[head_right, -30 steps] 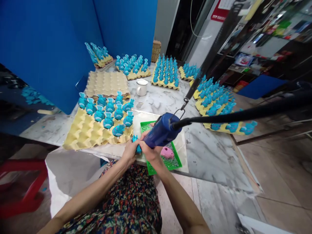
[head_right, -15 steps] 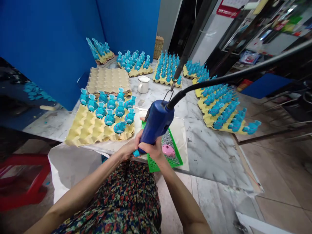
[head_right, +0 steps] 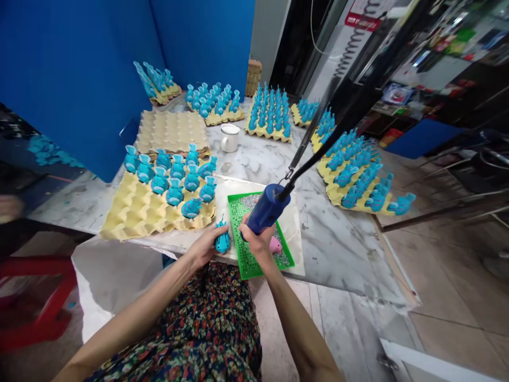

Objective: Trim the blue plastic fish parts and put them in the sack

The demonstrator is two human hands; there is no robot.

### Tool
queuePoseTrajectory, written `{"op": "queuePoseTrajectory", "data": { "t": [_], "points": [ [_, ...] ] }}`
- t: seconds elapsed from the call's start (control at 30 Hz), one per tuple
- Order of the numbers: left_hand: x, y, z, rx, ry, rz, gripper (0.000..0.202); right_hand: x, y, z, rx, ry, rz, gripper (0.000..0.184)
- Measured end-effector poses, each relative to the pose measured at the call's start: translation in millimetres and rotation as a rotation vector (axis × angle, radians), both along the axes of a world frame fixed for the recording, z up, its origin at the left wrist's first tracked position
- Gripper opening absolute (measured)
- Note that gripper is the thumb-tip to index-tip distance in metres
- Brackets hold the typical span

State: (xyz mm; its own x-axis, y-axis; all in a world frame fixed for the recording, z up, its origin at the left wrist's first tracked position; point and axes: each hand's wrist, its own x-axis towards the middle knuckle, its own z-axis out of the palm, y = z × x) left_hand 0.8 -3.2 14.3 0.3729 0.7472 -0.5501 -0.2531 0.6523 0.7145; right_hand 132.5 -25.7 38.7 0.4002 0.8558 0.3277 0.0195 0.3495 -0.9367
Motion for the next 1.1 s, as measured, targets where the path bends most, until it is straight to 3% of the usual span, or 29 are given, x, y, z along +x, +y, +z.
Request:
{"op": "queuePoseTrajectory", "data": {
  "t": [0.17,0.33,0.5,0.6,1.1],
  "points": [
    [0.3,-0.8,0.8,-0.005,-0.02,0.02,0.026,-1.7,-2.4,0.7,0.026,-0.041,-0.021,0.016],
    [2.2,-2.5,0.8,-0.058,-0.04,0.053,0.024,-5.3,-7.0,16.8,0.148,-0.052,-0.099,0.016],
    [9.4,-3.3,1.3,-0.096,-0.009,0.141,0.026,-17.7,-14.0,33.2,0.227,-0.012,0.08,0.006],
    [12.4,-3.6,1.6,-0.098,-0.022,0.158,0.025,-24.0,-17.3,32.7,0.183,-0.052,0.174,0.009],
    [13.6,-6.8,5.3,-0.059,-0.027,0.184,0.024,-26.9,-18.0,26.7,0.107,-0.142,0.213,0.005]
  ]
}}
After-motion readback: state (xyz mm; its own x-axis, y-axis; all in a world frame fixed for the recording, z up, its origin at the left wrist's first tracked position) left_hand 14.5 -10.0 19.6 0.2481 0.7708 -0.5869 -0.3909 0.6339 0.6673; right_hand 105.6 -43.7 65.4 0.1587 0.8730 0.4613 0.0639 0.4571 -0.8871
